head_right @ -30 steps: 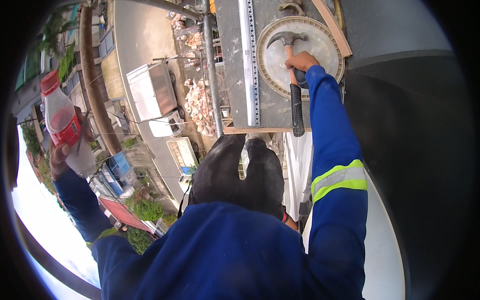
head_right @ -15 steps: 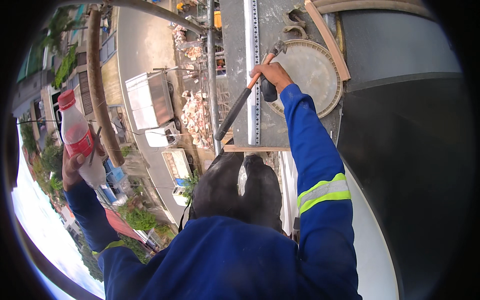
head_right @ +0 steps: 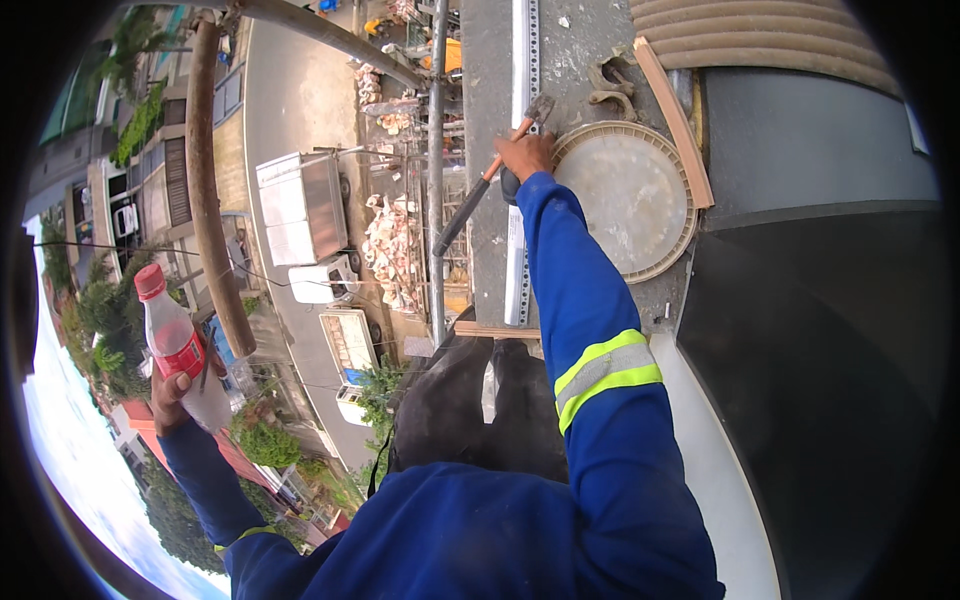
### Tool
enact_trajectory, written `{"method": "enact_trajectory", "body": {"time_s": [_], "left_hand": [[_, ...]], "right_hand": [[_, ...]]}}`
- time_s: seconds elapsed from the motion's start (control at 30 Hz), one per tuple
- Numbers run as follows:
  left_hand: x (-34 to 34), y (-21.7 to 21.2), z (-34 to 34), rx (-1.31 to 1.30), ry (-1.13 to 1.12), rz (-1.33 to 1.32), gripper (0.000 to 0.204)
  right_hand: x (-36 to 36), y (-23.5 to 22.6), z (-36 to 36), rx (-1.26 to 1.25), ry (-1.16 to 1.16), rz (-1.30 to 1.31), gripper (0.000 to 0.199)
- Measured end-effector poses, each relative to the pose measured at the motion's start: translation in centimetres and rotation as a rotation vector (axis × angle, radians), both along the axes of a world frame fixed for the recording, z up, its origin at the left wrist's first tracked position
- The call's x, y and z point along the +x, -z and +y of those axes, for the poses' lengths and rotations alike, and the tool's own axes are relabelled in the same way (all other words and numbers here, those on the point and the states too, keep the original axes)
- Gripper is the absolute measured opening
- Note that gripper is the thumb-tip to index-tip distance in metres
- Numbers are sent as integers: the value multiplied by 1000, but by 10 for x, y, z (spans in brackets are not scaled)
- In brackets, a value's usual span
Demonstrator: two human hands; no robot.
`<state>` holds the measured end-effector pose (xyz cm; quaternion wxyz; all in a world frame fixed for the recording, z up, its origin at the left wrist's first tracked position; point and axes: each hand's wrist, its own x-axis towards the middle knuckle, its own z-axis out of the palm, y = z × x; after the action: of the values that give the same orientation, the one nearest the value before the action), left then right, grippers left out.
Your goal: The person ties a string around a plastic bottle while standing on scaffolding. They manipulate the string with both hands, secure it around the bottle, and then place the bottle on a nearby ledge.
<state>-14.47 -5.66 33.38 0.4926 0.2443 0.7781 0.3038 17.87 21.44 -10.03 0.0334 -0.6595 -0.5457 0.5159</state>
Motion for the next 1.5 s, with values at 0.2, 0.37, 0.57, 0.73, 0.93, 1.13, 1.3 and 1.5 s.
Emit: {"method": "enact_trajectory", "body": {"time_s": [0.2, 0.37, 0.57, 0.73, 0.93, 1.13, 1.3, 1.5], "left_hand": [[-4, 7, -9, -35, -10, -25, 89], [0, 9, -12, 1, -60, -32, 88], [2, 15, -13, 32, -53, -28, 83], [-1, 24, -18, 34, -47, -27, 84], [-4, 27, -21, 33, -44, -27, 83], [0, 22, -18, 39, -55, -121, 83], [3, 24, -11, 50, -38, -152, 78], [-7, 33, 13, 51, 69, 42, 56]], "right_hand": [[-27, -37, -8, -155, 32, -301, 48], [-35, -55, -12, -167, 48, -332, 52], [-27, -41, -6, -189, 43, -315, 47], [-19, -10, 3, -150, -242, -355, 59], [-1, -5, 6, -61, -318, -252, 61], [1, -12, 9, -104, -171, -133, 50], [13, -7, 17, -160, 79, 162, 37], [45, -44, 35, -250, 173, 385, 28]]}}
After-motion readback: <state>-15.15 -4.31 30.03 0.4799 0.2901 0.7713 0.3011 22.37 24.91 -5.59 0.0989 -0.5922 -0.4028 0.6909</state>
